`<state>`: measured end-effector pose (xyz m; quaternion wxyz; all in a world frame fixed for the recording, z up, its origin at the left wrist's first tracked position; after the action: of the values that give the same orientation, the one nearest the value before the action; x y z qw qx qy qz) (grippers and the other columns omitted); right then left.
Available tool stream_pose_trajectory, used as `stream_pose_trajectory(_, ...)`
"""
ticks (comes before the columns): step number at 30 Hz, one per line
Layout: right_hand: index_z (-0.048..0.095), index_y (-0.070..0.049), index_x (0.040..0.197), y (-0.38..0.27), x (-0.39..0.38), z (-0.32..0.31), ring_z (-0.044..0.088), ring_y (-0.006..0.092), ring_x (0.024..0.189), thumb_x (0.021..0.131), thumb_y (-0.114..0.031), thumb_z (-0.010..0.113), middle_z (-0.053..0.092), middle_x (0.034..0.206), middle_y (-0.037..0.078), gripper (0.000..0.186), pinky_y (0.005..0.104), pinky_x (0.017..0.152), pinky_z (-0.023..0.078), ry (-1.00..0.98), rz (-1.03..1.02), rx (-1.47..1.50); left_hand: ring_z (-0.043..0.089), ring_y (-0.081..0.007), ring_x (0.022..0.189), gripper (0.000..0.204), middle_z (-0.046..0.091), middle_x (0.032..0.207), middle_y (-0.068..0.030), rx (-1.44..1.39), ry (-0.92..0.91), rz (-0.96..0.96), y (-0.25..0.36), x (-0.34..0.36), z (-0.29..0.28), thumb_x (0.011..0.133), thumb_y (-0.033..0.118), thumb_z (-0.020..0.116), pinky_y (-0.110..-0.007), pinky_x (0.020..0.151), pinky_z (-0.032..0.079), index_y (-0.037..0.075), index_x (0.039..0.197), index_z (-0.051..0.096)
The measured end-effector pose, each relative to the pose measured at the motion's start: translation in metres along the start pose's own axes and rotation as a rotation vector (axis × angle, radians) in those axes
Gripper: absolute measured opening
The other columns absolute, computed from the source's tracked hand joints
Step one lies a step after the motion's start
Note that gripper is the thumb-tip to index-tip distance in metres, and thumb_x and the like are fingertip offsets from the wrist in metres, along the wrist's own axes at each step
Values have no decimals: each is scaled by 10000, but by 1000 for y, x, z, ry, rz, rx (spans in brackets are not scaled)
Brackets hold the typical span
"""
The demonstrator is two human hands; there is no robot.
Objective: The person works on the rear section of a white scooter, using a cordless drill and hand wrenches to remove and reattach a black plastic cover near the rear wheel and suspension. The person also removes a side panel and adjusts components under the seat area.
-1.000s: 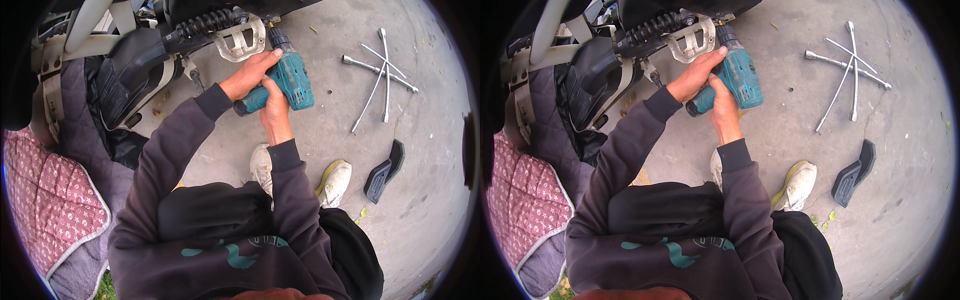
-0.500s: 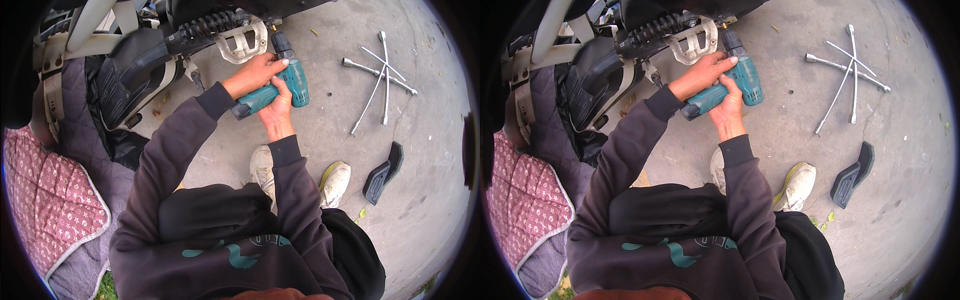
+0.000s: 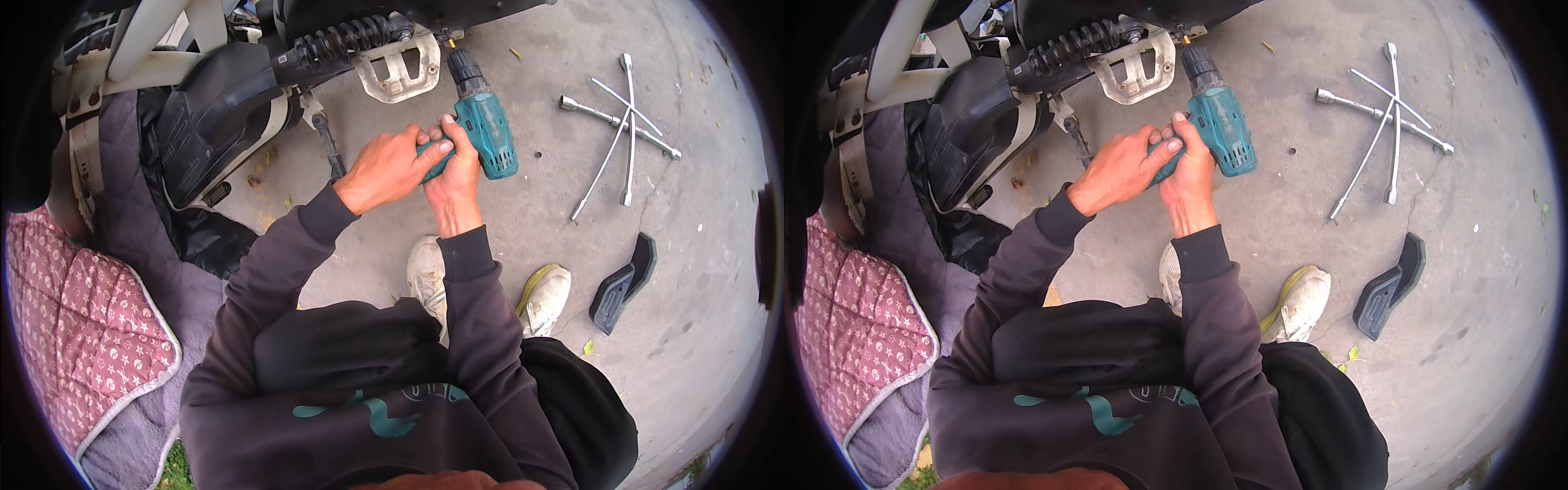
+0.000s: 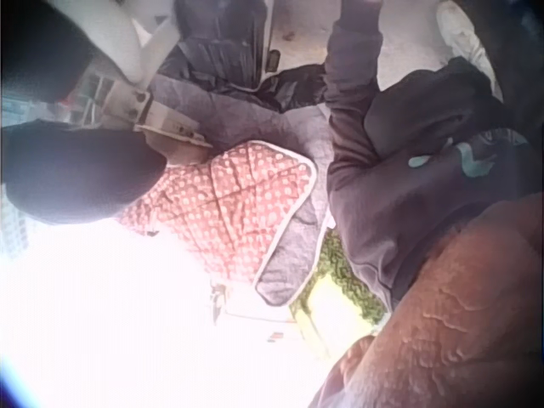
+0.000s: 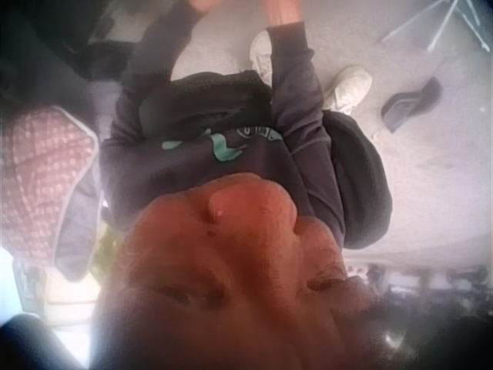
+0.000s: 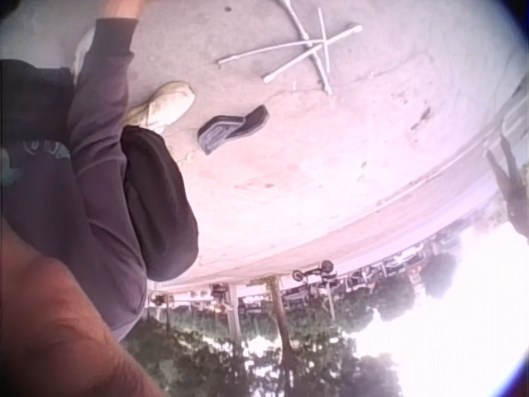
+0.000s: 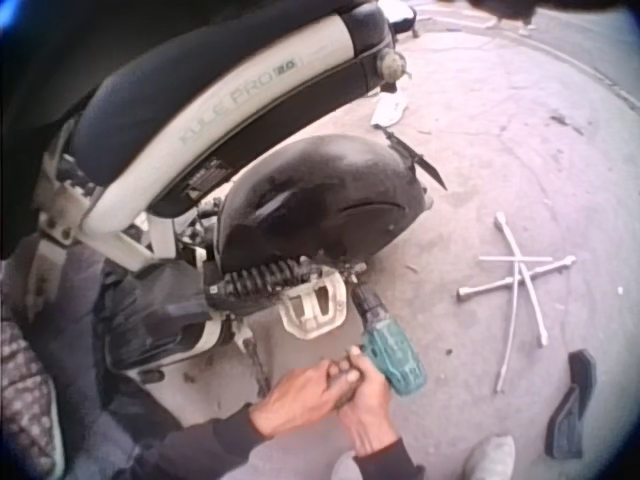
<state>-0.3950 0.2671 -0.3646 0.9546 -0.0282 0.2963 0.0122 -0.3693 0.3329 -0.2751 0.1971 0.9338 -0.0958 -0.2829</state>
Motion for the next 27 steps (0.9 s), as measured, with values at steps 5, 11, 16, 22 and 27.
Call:
stream_pose_trajectory(5, 555, -58, 951, -3, -5, 0, 581, 196, 724, 895, -107, 665, 553, 759, 46, 133, 331, 683, 524, 28, -73, -133, 634, -411, 700, 600, 631, 713, -226, -93, 72, 59, -4, -3, 0, 974, 554, 516, -483, 642, 457, -41, 992, 592)
stream_pose_trajectory(11, 552, -52, 958, -3, -1, -4, 573, 190, 725, 898, -97, 662, 552, 763, 49, 133, 333, 685, 519, -14, -50, -106, 622, -403, 664, 579, 616, 686, -219, -45, 56, 51, -3, -1, 3, 970, 543, 521, -479, 622, 442, -32, 979, 587)
stream_pose_trajectory(16, 558, -47, 963, -8, -4, -7, 568, 185, 721, 896, -93, 665, 551, 768, 46, 134, 333, 684, 520, -15, -53, -117, 652, -456, 760, 626, 665, 762, -247, -45, 17, 27, -1, -2, 9, 959, 574, 513, -514, 684, 490, -38, 1044, 616)
stream_pose_trajectory(22, 564, -48, 974, -9, -7, -6, 567, 122, 681, 870, -81, 693, 568, 763, 31, 169, 292, 646, 503, -18, -82, -138, 653, -454, 749, 618, 670, 772, -249, -69, 28, 40, -5, -3, 14, 961, 578, 504, -522, 679, 488, -24, 1047, 616)
stream_pose_trajectory(27, 575, -29, 1038, -22, -8, -13, 578, 161, 694, 865, -101, 693, 557, 759, 39, 221, 351, 696, 522, 26, -117, -223, 657, -413, 737, 426, 667, 801, -216, 219, 57, 178, 13, 12, -16, 971, 439, 555, -498, 637, 500, 25, 1055, 608)
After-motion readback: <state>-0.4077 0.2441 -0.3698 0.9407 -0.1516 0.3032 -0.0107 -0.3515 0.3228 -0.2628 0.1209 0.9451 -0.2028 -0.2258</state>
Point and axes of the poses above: each hand's wrist, its own x-axis towards the middle knuckle, its own z-axis out of the palm, y = z × x, the point moved 9 cm from there along x, towards the middle knuckle
